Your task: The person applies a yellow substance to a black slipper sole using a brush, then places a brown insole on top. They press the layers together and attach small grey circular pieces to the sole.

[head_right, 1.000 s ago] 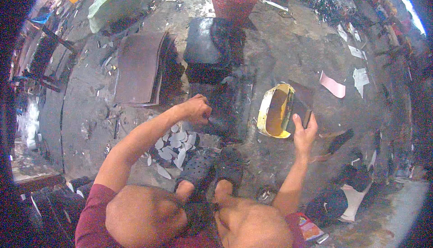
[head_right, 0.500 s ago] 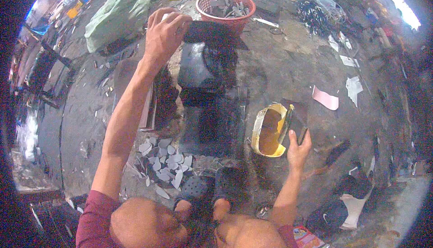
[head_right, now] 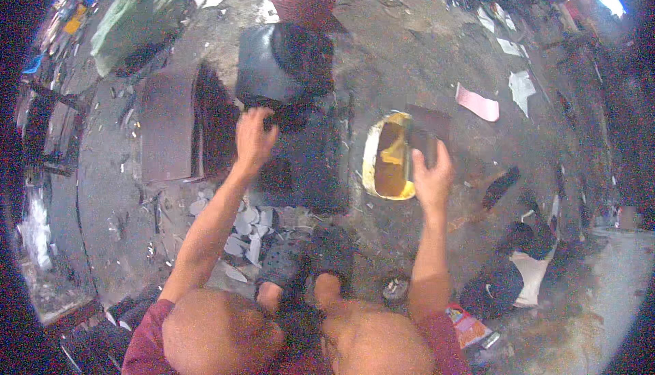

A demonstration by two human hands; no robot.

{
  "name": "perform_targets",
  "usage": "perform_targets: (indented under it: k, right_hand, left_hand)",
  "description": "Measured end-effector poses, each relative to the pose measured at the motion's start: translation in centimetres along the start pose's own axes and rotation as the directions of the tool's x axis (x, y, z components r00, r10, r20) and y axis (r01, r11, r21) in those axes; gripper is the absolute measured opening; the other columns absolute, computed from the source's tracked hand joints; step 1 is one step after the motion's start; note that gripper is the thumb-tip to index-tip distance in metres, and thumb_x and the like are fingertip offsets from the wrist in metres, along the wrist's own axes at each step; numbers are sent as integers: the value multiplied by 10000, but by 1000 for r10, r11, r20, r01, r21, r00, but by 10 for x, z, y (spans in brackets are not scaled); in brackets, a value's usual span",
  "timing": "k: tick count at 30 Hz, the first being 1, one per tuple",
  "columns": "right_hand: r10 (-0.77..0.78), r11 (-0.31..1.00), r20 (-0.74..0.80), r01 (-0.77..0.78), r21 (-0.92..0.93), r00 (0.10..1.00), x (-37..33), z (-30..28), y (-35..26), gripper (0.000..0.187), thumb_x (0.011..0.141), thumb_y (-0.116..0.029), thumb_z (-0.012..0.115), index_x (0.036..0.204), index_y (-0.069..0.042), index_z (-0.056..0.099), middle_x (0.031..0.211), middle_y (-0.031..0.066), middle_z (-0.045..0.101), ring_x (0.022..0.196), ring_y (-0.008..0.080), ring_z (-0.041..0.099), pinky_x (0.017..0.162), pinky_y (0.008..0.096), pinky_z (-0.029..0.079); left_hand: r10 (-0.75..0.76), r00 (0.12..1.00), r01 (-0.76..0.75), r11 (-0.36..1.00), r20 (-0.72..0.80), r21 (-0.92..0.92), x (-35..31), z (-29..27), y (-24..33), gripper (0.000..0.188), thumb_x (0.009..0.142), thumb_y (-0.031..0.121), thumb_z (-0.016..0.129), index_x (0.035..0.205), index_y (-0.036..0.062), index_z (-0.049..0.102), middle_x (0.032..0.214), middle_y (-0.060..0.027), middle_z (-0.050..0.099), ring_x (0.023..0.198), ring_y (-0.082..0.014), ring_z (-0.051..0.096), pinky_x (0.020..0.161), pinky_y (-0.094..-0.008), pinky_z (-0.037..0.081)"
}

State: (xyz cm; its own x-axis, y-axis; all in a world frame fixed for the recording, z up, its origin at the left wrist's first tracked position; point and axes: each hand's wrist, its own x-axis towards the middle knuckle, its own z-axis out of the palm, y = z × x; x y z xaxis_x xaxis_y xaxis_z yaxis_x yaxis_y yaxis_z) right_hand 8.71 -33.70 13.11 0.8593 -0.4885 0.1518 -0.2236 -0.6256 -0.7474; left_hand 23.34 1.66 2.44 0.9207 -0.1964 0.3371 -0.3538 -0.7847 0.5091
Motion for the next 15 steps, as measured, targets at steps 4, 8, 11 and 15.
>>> perform_targets:
  k: [4, 8, 11, 15]
  right_hand:
    - [47, 965, 37, -36, -261, 998, 1, 32, 6, 407, 852, -196, 734, 1204, -9, 651, 1001, 215, 721, 926, 360, 696, 858, 424, 528]
    - [109, 928, 30, -90, -362, 994, -4, 46, 8, 484, 852, -209, 725, 1281, -12, 621, 1049, 261, 713, 989, 461, 675, 882, 507, 522]
    - [134, 914, 52, -103, -392, 990, -6, 62, 5, 518, 842, -197, 734, 1302, -16, 580, 996, 265, 713, 968, 460, 679, 856, 528, 524]
    - [39, 850, 94, 16, -527, 995, -5, 61, 18, 476, 840, -208, 722, 1270, -39, 607, 1002, 303, 699, 961, 471, 682, 878, 545, 531]
  left_hand:
    - [87, 892, -80, 996, 443, -34, -115, -11, 7, 673, 737, 128, 784, 1352, 9, 536, 1449, -225, 495, 1388, -409, 433, 1173, -461, 358]
    - [214, 803, -262, 965, 557, 6, -154, -14, -5, 756, 750, 82, 721, 1441, -39, 441, 1561, -214, 389, 1465, -368, 354, 1216, -450, 299]
    - [229, 813, -289, 957, 535, 30, -167, -13, -19, 698, 793, 37, 645, 1455, -29, 433, 1569, -203, 386, 1473, -342, 349, 1218, -433, 303]
    - [276, 813, -284, 957, 513, -64, -163, -10, -2, 614, 826, 0, 588, 1428, -23, 469, 1542, -187, 432, 1454, -338, 383, 1209, -433, 323]
